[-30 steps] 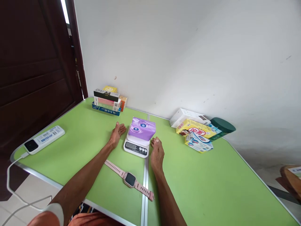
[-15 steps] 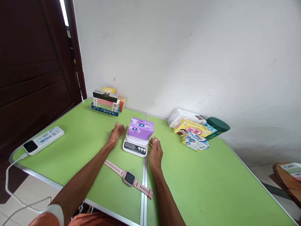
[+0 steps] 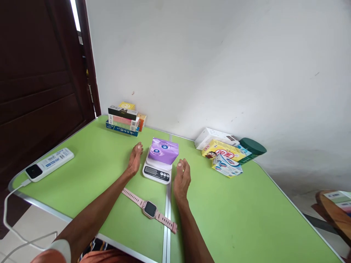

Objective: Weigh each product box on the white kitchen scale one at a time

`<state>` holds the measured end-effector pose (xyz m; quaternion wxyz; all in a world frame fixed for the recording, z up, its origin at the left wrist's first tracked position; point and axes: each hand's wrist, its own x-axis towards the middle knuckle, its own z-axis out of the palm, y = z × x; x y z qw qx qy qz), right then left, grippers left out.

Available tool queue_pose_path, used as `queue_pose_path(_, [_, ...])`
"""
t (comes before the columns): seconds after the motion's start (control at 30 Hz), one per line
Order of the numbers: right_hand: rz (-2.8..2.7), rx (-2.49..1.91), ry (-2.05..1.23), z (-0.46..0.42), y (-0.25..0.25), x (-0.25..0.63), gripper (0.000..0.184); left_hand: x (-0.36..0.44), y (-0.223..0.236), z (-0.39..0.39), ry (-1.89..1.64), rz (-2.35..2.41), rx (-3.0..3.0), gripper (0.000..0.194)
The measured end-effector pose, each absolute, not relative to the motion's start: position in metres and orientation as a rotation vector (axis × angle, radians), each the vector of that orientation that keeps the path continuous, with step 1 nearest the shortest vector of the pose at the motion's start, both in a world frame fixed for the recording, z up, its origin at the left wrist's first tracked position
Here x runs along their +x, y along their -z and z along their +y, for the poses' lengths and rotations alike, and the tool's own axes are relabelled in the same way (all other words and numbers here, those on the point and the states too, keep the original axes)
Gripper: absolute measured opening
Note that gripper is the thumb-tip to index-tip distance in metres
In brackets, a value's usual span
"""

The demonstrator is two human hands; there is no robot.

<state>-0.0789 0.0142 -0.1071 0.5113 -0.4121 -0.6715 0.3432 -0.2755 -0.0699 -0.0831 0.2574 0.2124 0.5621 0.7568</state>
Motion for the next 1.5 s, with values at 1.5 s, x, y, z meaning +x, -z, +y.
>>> queue_pose_path(1.5, [-1.28, -1.572, -0.199, 0.174, 0.113, 0.18, 0.149, -0.123, 0.029, -0.108, -1.148, 1.299, 1.712, 0.054])
